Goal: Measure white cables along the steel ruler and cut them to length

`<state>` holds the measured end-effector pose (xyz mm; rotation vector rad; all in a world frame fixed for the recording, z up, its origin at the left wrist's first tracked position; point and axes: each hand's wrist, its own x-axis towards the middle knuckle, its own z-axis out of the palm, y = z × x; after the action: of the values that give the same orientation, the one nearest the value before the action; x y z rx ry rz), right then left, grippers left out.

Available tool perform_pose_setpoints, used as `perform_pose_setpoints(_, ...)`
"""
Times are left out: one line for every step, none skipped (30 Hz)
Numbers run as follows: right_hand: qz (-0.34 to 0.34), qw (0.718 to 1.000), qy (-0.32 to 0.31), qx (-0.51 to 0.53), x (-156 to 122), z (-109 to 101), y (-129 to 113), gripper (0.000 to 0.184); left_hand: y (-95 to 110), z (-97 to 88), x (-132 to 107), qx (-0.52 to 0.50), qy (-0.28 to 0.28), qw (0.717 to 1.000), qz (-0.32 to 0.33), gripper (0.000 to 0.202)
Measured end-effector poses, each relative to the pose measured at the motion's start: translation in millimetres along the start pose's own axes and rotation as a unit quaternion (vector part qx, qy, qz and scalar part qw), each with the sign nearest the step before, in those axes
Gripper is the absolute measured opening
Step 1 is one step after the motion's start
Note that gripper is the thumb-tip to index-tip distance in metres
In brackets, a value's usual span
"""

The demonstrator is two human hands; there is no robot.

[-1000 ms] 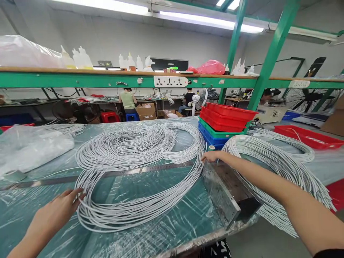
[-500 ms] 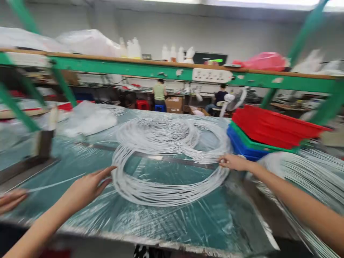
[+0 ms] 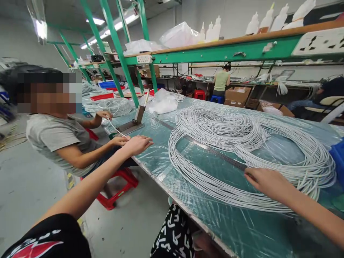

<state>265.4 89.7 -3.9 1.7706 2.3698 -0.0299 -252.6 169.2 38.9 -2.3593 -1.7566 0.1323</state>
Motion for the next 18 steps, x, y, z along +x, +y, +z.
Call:
perform_pose_setpoints(-0.008,1.0,-0.006,-0.012,3,1,-4,0.03,-1,0.7,0,0.004,-0.009,1.0,-0.006,0.036)
perform_pose_setpoints(-0.013,1.0,-0.008,-0.016,5,2,-6,0.03,-2,1.1,1,0.009,-0.018,1.0,-0.011,0.036)
perform_pose_setpoints(-0.016,1.0,-0.007,-0.012,6,3,-7,0.03,-3,1.6,1,0.014,-0.028,0.999,-0.017,0.035)
perform_pose_setpoints(-0.017,1.0,-0.004,0.0,6,4,-6,0.029,-3,2.3,2,0.019,-0.038,0.999,-0.022,0.034)
perform_pose_setpoints(-0.018,1.0,0.001,0.015,6,4,-5,0.029,-2,3.2,3,0.023,-0.048,0.998,-0.027,0.033)
perform_pose_setpoints(-0.017,0.999,0.006,0.03,5,4,-3,0.029,-1,4.3,4,0.026,-0.057,0.998,-0.03,0.035)
perform_pose_setpoints(-0.015,0.999,0.012,0.046,4,4,-1,0.029,1,5.5,5,0.028,-0.065,0.997,-0.032,0.038)
perform_pose_setpoints(-0.011,0.998,0.019,0.062,3,3,0,0.028,4,6.4,6,0.028,-0.07,0.997,-0.032,0.041)
perform_pose_setpoints(-0.007,0.997,0.026,0.075,2,1,2,0.028,9,6.9,8,0.029,-0.073,0.997,-0.029,0.044)
perform_pose_setpoints(-0.003,0.996,0.033,0.087,2,0,3,0.027,15,6.9,8,0.026,-0.072,0.997,-0.023,0.046)
perform_pose_setpoints(0.003,0.994,0.039,0.099,2,-2,3,0.026,24,6.3,9,0.017,-0.068,0.997,-0.011,0.046)
perform_pose_setpoints(0.009,0.993,0.042,0.11,3,-3,4,0.025,36,5.4,9,-0.002,-0.061,0.998,0.01,0.046)
perform_pose_setpoints(0.016,0.992,0.047,0.12,5,-4,5,0.024,51,4.6,8,-0.031,-0.05,0.997,0.043,0.045)
perform_pose_setpoints(0.023,0.99,0.051,0.131,7,-6,5,0.024,70,4.2,6,-0.066,-0.039,0.993,0.089,0.045)
perform_pose_setpoints(0.031,0.988,0.055,0.141,9,-7,6,0.023,92,4.7,4,-0.103,-0.03,0.984,0.146,0.045)
perform_pose_setpoints(0.039,0.986,0.059,0.152,10,-7,8,0.022,117,6.1,0,-0.137,-0.024,0.968,0.211,0.046)
perform_pose_setpoints(0.046,0.984,0.063,0.161,11,-8,10,0.022,144,8.5,-3,-0.163,-0.025,0.947,0.275,0.046)
perform_pose_setpoints(0.052,0.982,0.065,0.17,11,-8,12,0.021,172,11.4,-6,-0.182,-0.028,0.924,0.336,0.045)
